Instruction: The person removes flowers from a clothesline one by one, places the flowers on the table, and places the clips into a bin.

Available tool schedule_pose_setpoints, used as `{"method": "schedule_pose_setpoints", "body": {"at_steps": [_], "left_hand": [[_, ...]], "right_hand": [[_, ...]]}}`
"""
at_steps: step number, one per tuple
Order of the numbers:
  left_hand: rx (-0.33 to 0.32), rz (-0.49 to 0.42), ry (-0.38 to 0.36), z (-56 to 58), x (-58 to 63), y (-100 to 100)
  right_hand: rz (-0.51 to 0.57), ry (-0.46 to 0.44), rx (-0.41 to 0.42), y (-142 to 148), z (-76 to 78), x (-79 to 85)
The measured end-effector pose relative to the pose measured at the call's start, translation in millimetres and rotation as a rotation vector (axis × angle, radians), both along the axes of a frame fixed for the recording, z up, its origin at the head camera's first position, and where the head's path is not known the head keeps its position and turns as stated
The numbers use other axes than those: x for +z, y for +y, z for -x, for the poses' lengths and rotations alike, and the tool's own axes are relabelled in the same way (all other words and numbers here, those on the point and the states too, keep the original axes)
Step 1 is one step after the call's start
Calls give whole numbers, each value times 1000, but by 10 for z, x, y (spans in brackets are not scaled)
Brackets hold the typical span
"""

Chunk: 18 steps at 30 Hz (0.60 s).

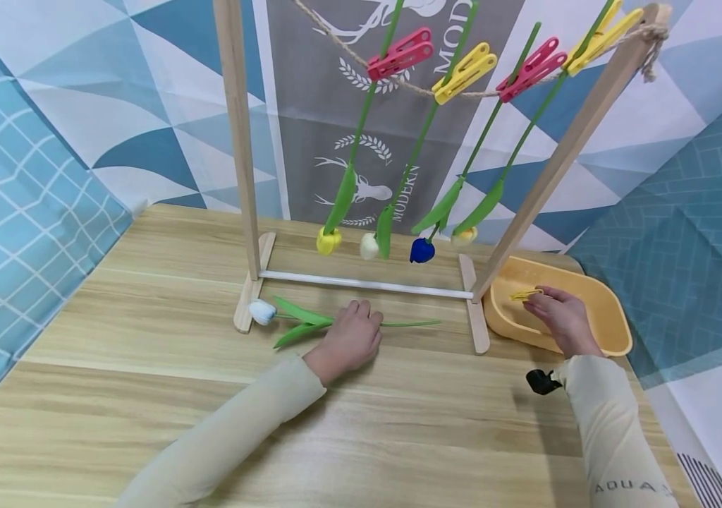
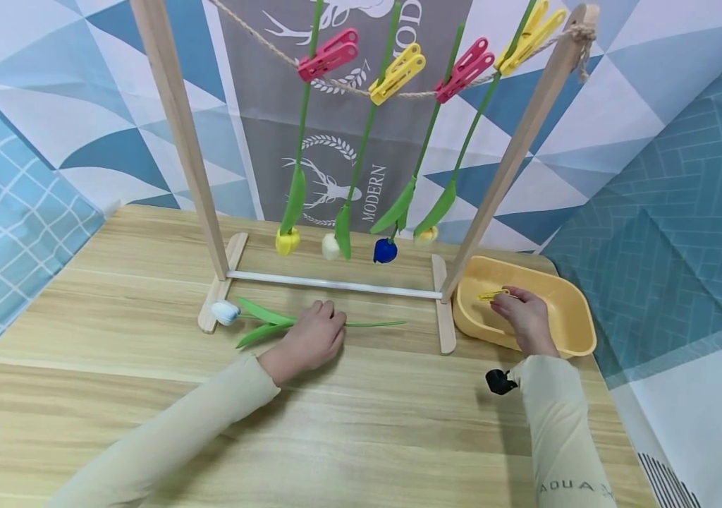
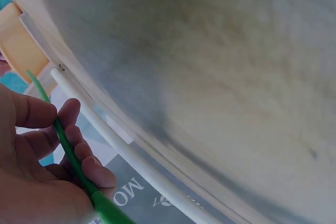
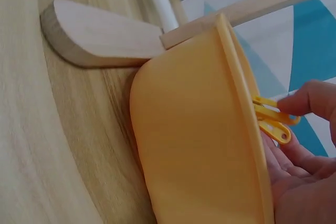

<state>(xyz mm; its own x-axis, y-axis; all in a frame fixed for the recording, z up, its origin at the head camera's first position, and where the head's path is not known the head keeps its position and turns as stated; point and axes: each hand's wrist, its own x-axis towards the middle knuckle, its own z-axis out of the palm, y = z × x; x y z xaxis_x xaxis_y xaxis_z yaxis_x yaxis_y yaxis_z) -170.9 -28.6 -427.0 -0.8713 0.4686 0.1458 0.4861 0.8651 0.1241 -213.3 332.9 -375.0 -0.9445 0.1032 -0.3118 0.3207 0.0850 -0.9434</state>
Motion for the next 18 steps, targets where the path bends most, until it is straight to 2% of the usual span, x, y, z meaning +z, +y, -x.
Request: {"method": "schedule_pose_setpoints", "body": {"at_steps": [3, 7, 13, 18], "left_hand": [[3, 3, 8, 12, -15, 8], [-4, 3, 10, 45, -26, 28], [-8, 43, -4, 83, 0, 89], [-23, 89, -50, 98, 45, 168]], "right_hand": [[-96, -8, 62, -9, 33, -19], [-176, -15, 99, -32, 71, -25], [-226, -30, 144, -23, 125, -51], [-266, -57, 159, -20, 150, -79]]}}
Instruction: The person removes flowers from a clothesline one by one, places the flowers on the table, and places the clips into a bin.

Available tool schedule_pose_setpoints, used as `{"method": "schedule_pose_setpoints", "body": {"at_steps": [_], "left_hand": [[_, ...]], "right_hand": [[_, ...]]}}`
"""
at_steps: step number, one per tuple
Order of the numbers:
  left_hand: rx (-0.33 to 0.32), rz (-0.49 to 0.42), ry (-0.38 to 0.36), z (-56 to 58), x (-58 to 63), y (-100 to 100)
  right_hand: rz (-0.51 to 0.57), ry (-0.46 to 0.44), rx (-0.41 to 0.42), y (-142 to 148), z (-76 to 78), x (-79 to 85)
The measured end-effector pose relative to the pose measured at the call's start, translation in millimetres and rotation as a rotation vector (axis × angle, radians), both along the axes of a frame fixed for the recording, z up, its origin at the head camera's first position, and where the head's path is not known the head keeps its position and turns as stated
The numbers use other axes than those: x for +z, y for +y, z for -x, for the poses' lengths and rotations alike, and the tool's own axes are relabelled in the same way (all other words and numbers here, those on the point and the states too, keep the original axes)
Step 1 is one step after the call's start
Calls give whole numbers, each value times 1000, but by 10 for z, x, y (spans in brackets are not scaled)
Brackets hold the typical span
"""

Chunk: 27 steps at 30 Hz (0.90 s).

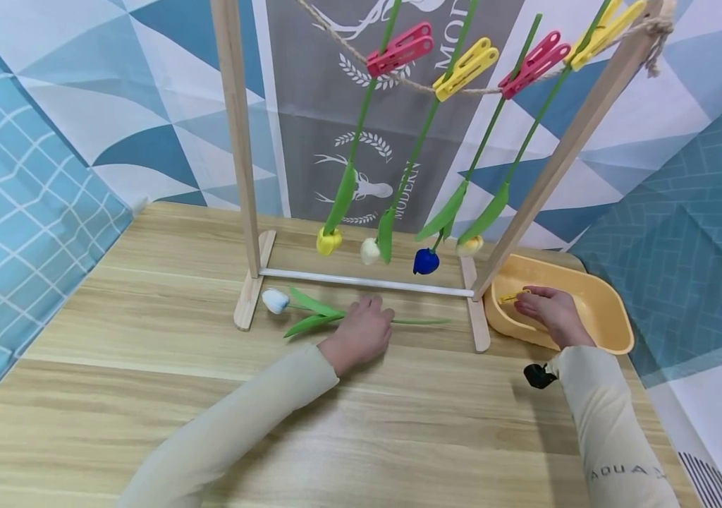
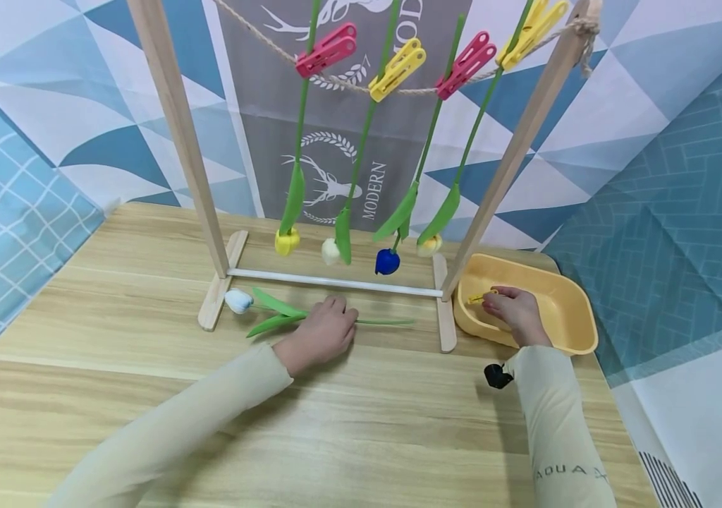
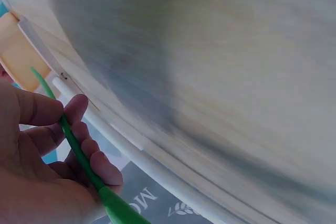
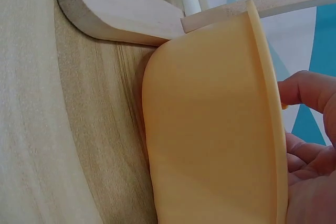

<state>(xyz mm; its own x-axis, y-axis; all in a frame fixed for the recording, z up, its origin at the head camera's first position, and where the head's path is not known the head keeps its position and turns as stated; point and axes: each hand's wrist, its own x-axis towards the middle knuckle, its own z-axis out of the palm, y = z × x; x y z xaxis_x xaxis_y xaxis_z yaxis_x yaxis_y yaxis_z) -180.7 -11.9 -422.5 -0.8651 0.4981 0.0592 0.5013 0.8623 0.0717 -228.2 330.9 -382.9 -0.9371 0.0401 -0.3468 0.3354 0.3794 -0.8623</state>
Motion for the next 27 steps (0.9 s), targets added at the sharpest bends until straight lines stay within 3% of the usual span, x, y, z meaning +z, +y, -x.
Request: {"method": "schedule_pose_setpoints", "body": {"at_steps": [8, 17, 27], "left_hand": [[0, 61, -53, 26, 19, 134], [39, 68, -109, 6, 19, 186], [33, 72, -83, 2, -2, 210]], "right_hand": [[4, -12, 6, -3, 22, -10], [-23, -34, 1, -7, 35, -27], [-55, -45, -6, -2, 25, -13]]}}
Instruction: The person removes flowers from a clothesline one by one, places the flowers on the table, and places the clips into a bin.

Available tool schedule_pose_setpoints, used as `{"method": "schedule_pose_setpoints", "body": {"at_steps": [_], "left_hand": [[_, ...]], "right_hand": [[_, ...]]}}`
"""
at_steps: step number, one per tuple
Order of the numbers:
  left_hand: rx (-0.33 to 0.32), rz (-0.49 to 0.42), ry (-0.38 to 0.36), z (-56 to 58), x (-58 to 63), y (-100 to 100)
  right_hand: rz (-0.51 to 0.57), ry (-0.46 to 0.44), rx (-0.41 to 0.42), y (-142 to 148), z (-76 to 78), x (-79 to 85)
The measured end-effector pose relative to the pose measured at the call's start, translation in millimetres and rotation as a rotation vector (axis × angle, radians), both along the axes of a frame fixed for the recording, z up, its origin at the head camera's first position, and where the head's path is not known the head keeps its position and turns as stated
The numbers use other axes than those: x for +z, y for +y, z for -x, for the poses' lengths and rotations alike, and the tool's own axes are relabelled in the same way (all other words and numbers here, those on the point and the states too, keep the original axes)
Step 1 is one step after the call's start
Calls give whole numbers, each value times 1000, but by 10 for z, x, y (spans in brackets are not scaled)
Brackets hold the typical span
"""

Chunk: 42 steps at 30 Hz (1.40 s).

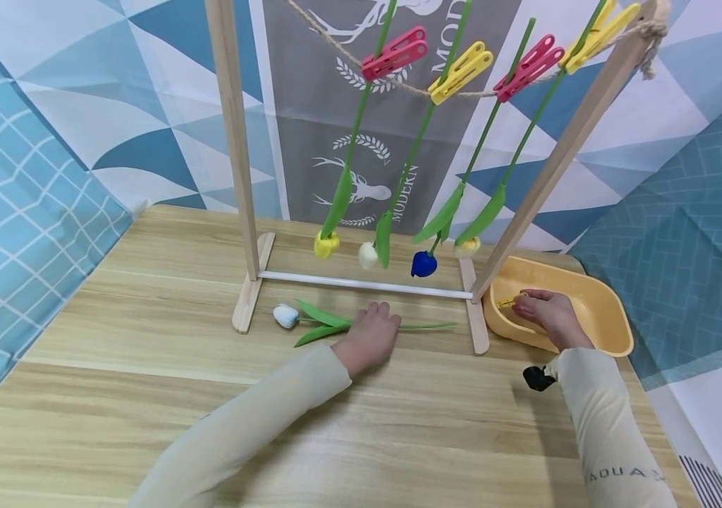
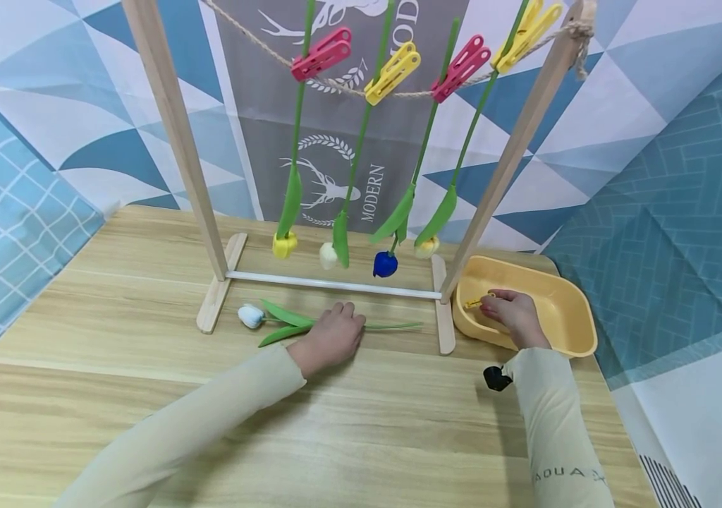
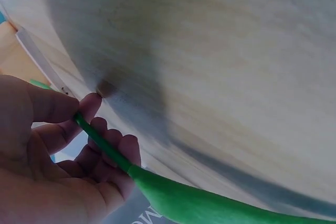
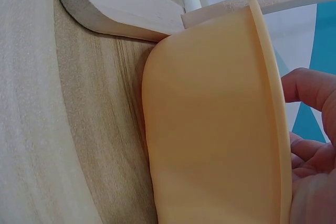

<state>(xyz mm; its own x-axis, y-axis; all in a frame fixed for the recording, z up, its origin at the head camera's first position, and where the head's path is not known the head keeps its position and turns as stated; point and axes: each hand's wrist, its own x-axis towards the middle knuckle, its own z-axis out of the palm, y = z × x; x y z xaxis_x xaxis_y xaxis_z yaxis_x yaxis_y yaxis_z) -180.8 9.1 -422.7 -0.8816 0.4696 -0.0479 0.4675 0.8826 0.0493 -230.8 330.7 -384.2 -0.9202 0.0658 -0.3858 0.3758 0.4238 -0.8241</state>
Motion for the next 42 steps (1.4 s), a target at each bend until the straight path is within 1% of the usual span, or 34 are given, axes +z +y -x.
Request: {"method": "schedule_pose_setpoints", "body": {"at_steps": [11, 24, 29, 34, 38, 42], "left_hand": [[-7, -9, 28, -16, -1, -4], [14, 25, 14, -37, 9, 4], [17, 26, 22, -35, -2, 2], [17, 31, 12, -31, 5, -3], [18, 21, -4, -35, 17, -7], [21, 9, -11, -36, 18, -7]], "right_hand": [[3, 15, 6, -3, 4, -6], [5, 4, 23, -2, -3, -10], [-28, -29, 65, -5, 16, -11], [-55, -36, 143, -5, 27, -10], [-119, -46, 192, -16, 53, -17], [-183, -60, 218, -28, 91, -32]]}}
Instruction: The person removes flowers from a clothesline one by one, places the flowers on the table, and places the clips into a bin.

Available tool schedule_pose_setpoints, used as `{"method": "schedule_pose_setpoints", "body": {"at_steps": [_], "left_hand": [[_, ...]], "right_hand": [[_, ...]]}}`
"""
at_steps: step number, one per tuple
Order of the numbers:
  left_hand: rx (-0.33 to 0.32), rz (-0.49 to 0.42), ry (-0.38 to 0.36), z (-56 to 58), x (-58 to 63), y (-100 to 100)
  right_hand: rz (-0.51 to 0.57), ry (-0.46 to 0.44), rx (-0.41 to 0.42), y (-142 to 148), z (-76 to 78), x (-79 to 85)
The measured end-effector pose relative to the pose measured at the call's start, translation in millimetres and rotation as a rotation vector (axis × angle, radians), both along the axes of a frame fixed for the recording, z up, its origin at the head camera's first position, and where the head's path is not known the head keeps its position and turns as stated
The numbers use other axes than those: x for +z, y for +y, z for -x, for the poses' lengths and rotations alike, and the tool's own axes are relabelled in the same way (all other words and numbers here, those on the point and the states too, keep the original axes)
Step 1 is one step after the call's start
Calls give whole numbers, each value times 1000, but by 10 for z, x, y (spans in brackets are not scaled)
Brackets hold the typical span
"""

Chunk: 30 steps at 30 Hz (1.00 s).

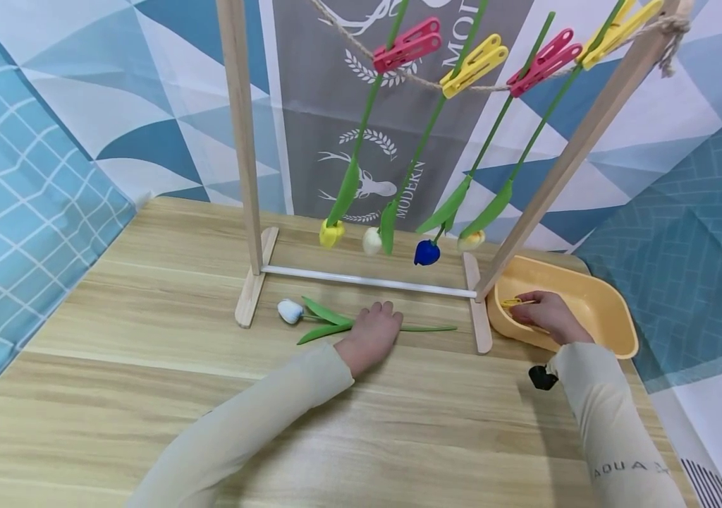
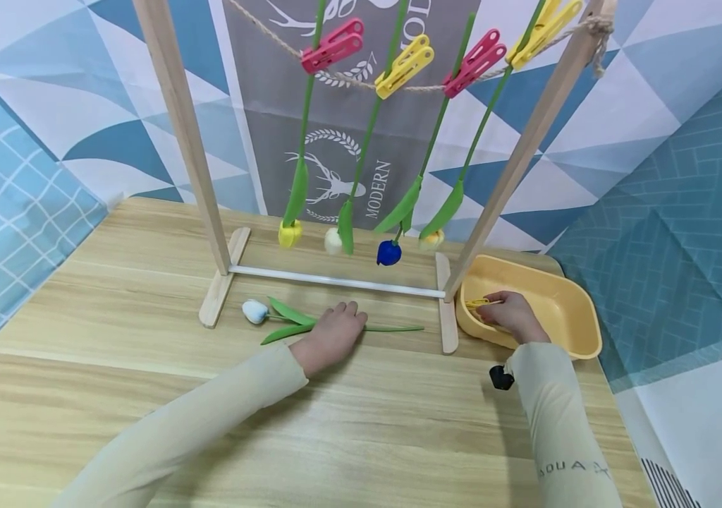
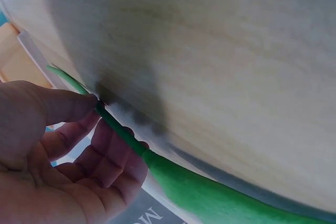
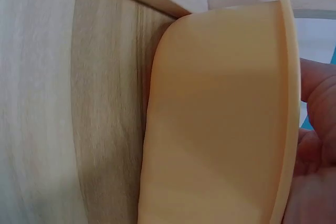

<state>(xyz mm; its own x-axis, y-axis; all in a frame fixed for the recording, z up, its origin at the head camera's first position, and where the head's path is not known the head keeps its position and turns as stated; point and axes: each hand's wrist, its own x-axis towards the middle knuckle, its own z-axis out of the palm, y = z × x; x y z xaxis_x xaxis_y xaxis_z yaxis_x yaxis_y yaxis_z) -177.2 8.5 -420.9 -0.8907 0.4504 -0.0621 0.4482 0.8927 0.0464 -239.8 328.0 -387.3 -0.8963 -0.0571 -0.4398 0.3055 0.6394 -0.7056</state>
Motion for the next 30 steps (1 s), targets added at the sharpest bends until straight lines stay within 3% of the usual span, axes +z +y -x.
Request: {"method": "schedule_pose_setpoints", "body": {"at_steps": [4, 12, 30], "left_hand": [[3, -10, -15, 8, 2, 1], [-3, 17, 4, 8, -7, 1], [15, -2, -26, 2, 20, 12]], "right_hand": [[-88, -8, 28, 1, 28, -11], [-337, 43, 163, 10, 43, -18], [-395, 28, 135, -2, 60, -32]]}}
